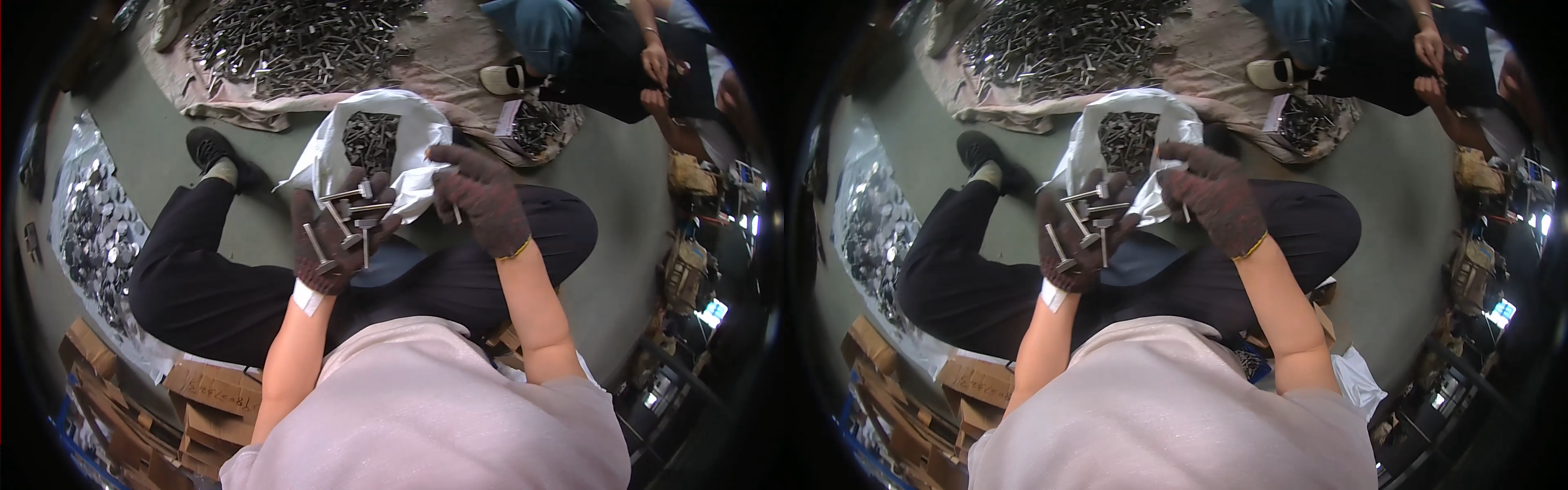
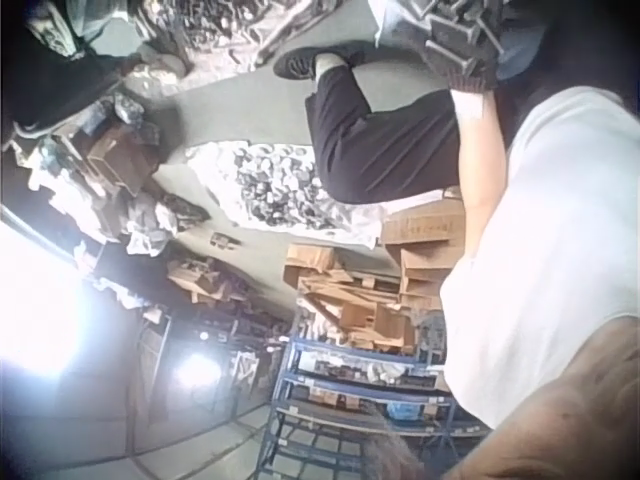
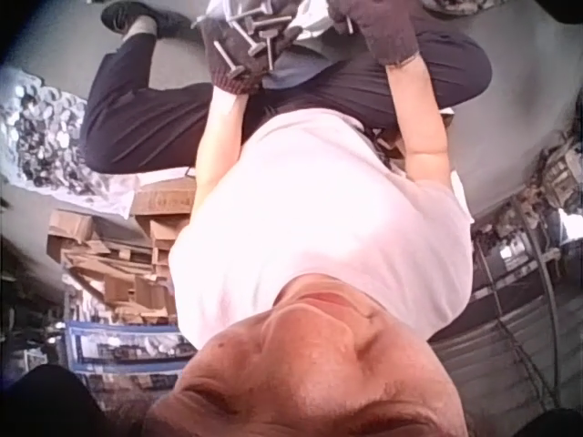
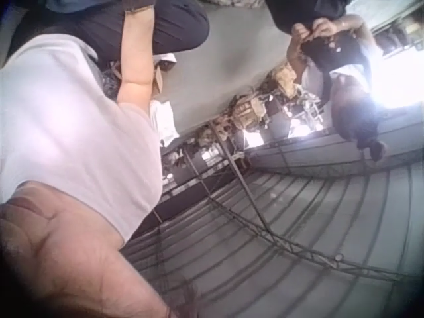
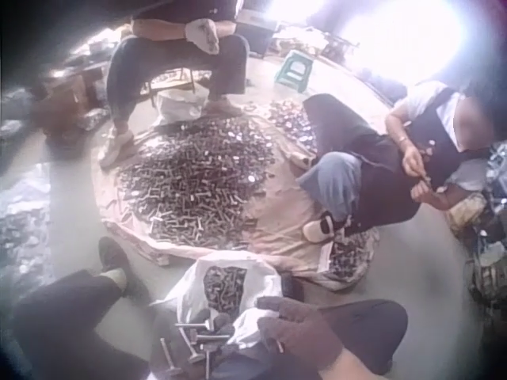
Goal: The person picks up and sorts metal leveling feet components by hand, placing them into a plastic bag.
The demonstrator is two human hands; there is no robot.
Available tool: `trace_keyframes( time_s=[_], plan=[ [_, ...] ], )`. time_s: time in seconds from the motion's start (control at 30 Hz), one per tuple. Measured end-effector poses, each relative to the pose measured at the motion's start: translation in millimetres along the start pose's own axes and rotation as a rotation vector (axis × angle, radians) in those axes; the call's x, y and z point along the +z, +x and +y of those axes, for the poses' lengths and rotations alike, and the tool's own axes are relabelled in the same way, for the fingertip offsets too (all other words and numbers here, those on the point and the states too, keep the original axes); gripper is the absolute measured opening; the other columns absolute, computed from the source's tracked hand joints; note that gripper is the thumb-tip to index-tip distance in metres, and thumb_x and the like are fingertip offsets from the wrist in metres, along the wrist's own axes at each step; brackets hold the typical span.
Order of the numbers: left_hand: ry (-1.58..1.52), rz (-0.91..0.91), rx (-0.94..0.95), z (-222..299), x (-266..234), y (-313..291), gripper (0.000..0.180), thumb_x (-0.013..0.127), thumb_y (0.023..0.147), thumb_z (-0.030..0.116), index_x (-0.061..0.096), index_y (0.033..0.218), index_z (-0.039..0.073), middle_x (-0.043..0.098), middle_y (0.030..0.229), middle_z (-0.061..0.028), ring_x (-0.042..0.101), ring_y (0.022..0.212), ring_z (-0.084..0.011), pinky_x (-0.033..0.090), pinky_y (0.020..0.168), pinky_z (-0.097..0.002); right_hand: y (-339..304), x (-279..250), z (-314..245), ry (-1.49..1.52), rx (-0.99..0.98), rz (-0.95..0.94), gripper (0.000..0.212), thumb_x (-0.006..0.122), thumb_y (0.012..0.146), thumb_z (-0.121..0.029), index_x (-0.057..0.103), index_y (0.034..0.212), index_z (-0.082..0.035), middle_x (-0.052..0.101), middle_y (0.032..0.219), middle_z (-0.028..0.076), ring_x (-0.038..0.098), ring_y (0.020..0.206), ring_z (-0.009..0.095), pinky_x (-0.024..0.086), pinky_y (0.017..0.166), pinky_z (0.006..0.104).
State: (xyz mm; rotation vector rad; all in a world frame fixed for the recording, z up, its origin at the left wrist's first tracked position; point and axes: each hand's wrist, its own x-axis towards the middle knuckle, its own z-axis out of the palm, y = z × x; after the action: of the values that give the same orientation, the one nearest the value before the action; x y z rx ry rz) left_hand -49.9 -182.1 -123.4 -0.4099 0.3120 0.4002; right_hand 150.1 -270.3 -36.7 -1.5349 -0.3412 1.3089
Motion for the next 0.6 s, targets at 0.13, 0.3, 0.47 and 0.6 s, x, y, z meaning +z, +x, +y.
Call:
trace_keyframes(
  time_s=[0.13, 0.3, 0.47, 0.6],
  plan=[
    [0.075, 0.041, 0.016, 1.1, 3.8, 4.5, 0.087, 0.049, 0.09, 0.069, 0.035, 0.149, 0.006, 0.037, 0.151, -0.0238, 0.042, 0.135, -0.0423, 0.033, 0.113, -0.0602, -15.3, -21.5, 15.5, -0.012, 0.182, -0.065, 0.042, 0.066, 0.088, -0.009, 0.056, 0.127, 0.001, 0.067, 0.089, 0.012, 0.062, 0.069, 0.015, 0.047, 0.06, 0.0264],
    [0.124, 0.088, 0.041, -1.2, 3.9, 7.2, 0.09, 0.048, 0.089, 0.07, 0.032, 0.15, 0.006, 0.039, 0.149, -0.0251, 0.042, 0.135, -0.0422, 0.033, 0.112, -0.0607, -24.1, -27.6, 17.8, 0.308, 0.379, -0.098, 0.051, 0.07, 0.085, -0.009, 0.051, 0.13, 0.008, 0.069, 0.099, 0.019, 0.069, 0.074, 0.023, 0.056, 0.064, 0.033],
    [0.093, 0.084, 0.02, -1.0, -2.1, 10.1, 0.091, 0.048, 0.089, 0.07, 0.032, 0.15, 0.005, 0.039, 0.149, -0.0253, 0.043, 0.135, -0.0423, 0.033, 0.112, -0.0608, -23.3, -25.3, 14.9, 0.264, 0.438, -0.092, 0.049, 0.07, 0.086, -0.007, 0.052, 0.128, 0.008, 0.069, 0.099, 0.019, 0.071, 0.078, 0.024, 0.057, 0.062, 0.0336],
    [0.054, 0.099, 0.018, -0.6, -3.0, 12.2, 0.09, 0.046, 0.09, 0.07, 0.031, 0.15, 0.004, 0.037, 0.149, -0.0266, 0.042, 0.135, -0.0437, 0.032, 0.113, -0.062, -24.6, -19.9, 5.7, 0.127, 0.428, -0.064, 0.052, 0.072, 0.085, -0.011, 0.054, 0.132, 0.003, 0.067, 0.105, 0.019, 0.07, 0.083, 0.026, 0.055, 0.063, 0.0322]
  ],
)
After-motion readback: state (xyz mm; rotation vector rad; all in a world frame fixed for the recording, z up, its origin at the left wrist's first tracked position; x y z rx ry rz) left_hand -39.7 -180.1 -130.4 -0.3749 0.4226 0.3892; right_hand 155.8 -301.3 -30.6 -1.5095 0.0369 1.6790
